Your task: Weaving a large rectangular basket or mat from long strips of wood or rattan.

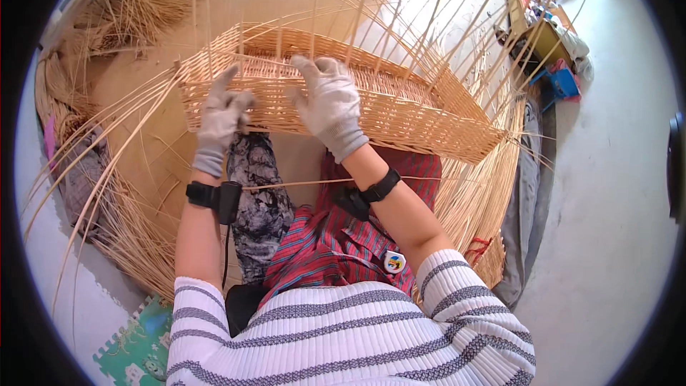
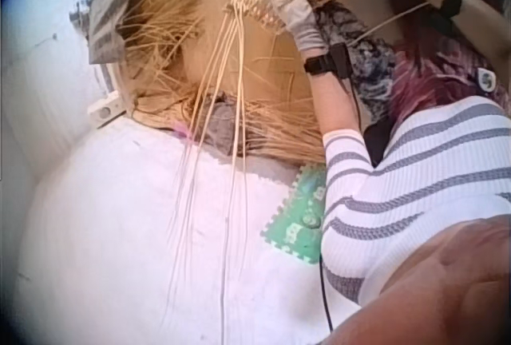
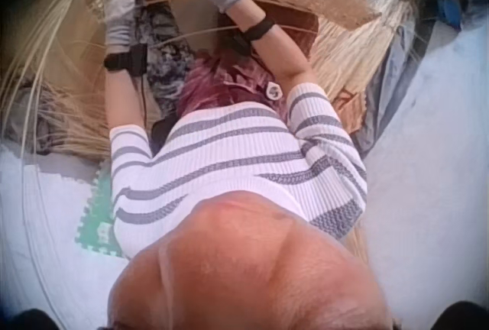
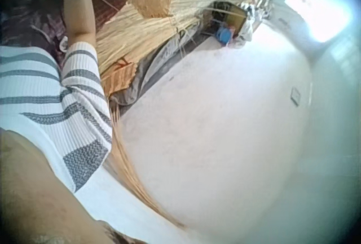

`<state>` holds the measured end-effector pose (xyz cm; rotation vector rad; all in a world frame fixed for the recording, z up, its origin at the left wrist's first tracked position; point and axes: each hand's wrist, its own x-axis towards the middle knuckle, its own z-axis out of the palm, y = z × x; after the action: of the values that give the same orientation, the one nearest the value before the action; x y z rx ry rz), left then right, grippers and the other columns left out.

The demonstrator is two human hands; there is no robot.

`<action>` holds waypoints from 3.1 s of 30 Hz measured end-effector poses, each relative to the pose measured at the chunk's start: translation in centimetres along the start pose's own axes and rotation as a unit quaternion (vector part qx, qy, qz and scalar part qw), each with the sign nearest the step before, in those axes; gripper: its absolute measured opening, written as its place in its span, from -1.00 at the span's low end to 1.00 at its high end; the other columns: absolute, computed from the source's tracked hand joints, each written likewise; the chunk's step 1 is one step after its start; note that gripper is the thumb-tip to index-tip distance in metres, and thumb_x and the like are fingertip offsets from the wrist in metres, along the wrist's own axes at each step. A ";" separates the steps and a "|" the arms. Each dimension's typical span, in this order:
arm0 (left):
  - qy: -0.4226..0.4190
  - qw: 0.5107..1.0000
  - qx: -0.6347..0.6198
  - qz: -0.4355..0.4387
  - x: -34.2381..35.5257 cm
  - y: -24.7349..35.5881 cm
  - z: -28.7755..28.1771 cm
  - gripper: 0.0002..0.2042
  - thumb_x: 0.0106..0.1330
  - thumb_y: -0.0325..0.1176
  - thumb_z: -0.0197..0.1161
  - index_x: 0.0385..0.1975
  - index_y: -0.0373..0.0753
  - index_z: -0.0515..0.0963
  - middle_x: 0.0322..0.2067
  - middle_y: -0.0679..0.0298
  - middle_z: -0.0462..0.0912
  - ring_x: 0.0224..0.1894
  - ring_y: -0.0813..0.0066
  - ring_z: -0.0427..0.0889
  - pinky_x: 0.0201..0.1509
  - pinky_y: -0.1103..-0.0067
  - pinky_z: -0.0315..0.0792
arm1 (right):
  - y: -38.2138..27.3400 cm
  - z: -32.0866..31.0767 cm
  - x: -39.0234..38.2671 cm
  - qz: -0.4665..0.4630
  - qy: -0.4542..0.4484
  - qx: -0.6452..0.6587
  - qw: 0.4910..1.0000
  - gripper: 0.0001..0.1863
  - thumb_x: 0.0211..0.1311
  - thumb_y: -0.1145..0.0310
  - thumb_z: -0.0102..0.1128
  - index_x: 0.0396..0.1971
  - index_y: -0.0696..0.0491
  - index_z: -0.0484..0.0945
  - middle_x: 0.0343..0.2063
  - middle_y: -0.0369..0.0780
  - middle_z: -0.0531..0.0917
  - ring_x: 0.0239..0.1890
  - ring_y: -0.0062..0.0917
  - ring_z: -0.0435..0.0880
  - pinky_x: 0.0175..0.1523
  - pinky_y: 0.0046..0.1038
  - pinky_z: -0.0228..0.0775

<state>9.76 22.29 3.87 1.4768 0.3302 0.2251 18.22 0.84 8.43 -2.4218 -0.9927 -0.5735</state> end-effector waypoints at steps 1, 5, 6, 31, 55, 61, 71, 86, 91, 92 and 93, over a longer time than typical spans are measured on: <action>-0.025 0.999 -0.022 0.028 0.5 0.6 0.3 -0.78 0.46 -0.28 0.35 0.00 -0.18 0.61 -0.38 0.30 0.70 -0.60 0.76 0.52 -0.62 0.73 0.47 | -0.2 0.2 0.0 0.046 -0.010 0.068 0.997 -0.58 0.16 0.05 0.44 -0.07 -0.03 0.66 -0.19 -0.09 0.60 -0.07 -0.16 0.63 -0.02 -0.14 0.48; 0.057 0.992 -0.102 0.038 2.5 1.4 0.3 -0.81 0.40 -0.25 0.43 -0.18 -0.22 0.67 -0.50 0.39 0.64 -0.59 0.73 0.54 -0.58 0.71 0.50 | 0.0 0.9 0.5 0.060 -0.016 0.042 0.997 -0.61 0.11 -0.06 0.46 -0.35 -0.02 0.65 -0.34 -0.15 0.58 -0.22 -0.18 0.63 -0.16 -0.16 0.43; 0.052 0.994 -0.095 0.013 2.9 1.2 0.4 -0.81 0.40 -0.25 0.43 -0.18 -0.22 0.67 -0.50 0.39 0.64 -0.59 0.73 0.54 -0.58 0.71 0.50 | 0.1 1.1 0.7 0.020 0.001 0.055 0.998 -0.61 0.11 -0.06 0.46 -0.35 -0.02 0.65 -0.34 -0.15 0.58 -0.22 -0.18 0.63 -0.16 -0.16 0.43; 0.035 0.922 0.265 0.281 -2.2 -2.9 10.3 -0.73 0.47 -0.32 0.10 0.03 -0.29 0.60 -0.25 0.05 0.65 -0.17 -0.06 0.63 -0.10 0.23 0.51 | 2.6 0.7 4.3 0.118 -0.191 0.118 0.967 -0.78 0.23 0.30 0.32 -0.18 0.00 0.81 -0.20 -0.16 0.79 -0.11 -0.27 0.78 0.04 -0.37 0.60; 0.184 0.883 0.224 -0.368 -23.7 -19.4 -23.5 -0.58 0.40 0.08 0.27 -0.21 -0.23 0.66 -0.30 0.09 0.70 -0.25 0.15 0.64 -0.16 0.30 0.48 | -6.7 -0.5 0.4 0.002 0.049 0.197 0.979 -0.83 0.31 0.31 0.25 -0.14 -0.10 0.71 -0.27 -0.19 0.72 -0.13 -0.22 0.71 0.02 -0.20 0.53; 0.240 0.945 0.138 0.173 -9.2 -3.8 -13.8 -0.77 0.46 -0.40 0.28 -0.03 -0.43 0.62 -0.27 0.20 0.73 -0.09 0.42 0.71 -0.05 0.50 0.57 | -15.5 3.8 1.0 -0.103 -0.146 0.320 0.930 -0.78 0.32 0.22 0.26 -0.07 -0.16 0.69 -0.19 -0.16 0.73 -0.15 -0.16 0.73 -0.11 -0.17 0.62; 0.019 0.964 -0.249 0.089 -9.1 4.2 -11.2 -0.57 0.42 -0.32 0.36 0.19 -0.41 0.51 -0.05 0.01 0.70 -0.05 0.31 0.73 0.11 0.50 0.63 | -19.5 3.1 1.4 -0.347 -0.067 0.467 0.810 -0.67 0.09 0.12 0.40 -0.21 -0.02 0.66 -0.20 -0.20 0.68 -0.06 -0.18 0.67 0.11 -0.18 0.50; 0.144 0.951 0.092 0.256 -3.7 3.5 -10.7 -0.68 0.64 -0.14 0.06 0.03 -0.32 0.50 -0.29 0.25 0.70 -0.33 0.59 0.57 0.24 0.46 0.53 | -3.1 3.5 3.4 0.163 0.021 0.827 0.538 -0.51 0.67 -0.04 -0.20 -0.30 0.06 0.49 -0.43 -0.33 0.43 -0.49 -0.52 0.34 0.04 -0.19 0.57; 0.214 0.947 0.003 0.238 -2.4 -0.2 -8.6 -0.53 0.56 -0.09 0.19 0.25 -0.33 0.42 0.02 0.13 0.67 -0.01 0.42 0.63 0.31 0.47 0.47 | -0.8 5.2 -0.4 0.268 0.042 0.679 0.682 -0.83 0.59 0.34 0.09 -0.18 0.10 0.58 -0.32 -0.35 0.63 -0.20 -0.59 0.70 0.05 -0.44 0.63; 0.159 0.970 0.027 0.182 -1.3 -0.4 -8.7 -0.46 0.52 -0.07 0.24 0.32 -0.30 0.36 0.09 0.13 0.63 0.06 0.41 0.60 0.33 0.48 0.44 | -0.4 4.8 -1.2 0.252 0.045 0.650 0.715 -0.88 0.56 0.40 0.12 -0.12 0.11 0.60 -0.27 -0.33 0.67 -0.14 -0.59 0.73 0.03 -0.48 0.65; 0.101 0.985 0.050 0.129 -0.1 -0.4 -8.9 -0.38 0.49 -0.05 0.28 0.39 -0.28 0.30 0.16 0.14 0.60 0.13 0.39 0.57 0.34 0.50 0.42 | -0.3 4.2 -1.6 0.262 0.032 0.618 0.740 -0.88 0.53 0.44 0.16 -0.08 0.12 0.62 -0.27 -0.33 0.70 -0.25 -0.64 0.72 -0.05 -0.50 0.67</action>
<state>6.55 30.55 2.92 1.5989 0.3170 0.5758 17.76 2.51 4.20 -1.2910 -0.3404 0.2175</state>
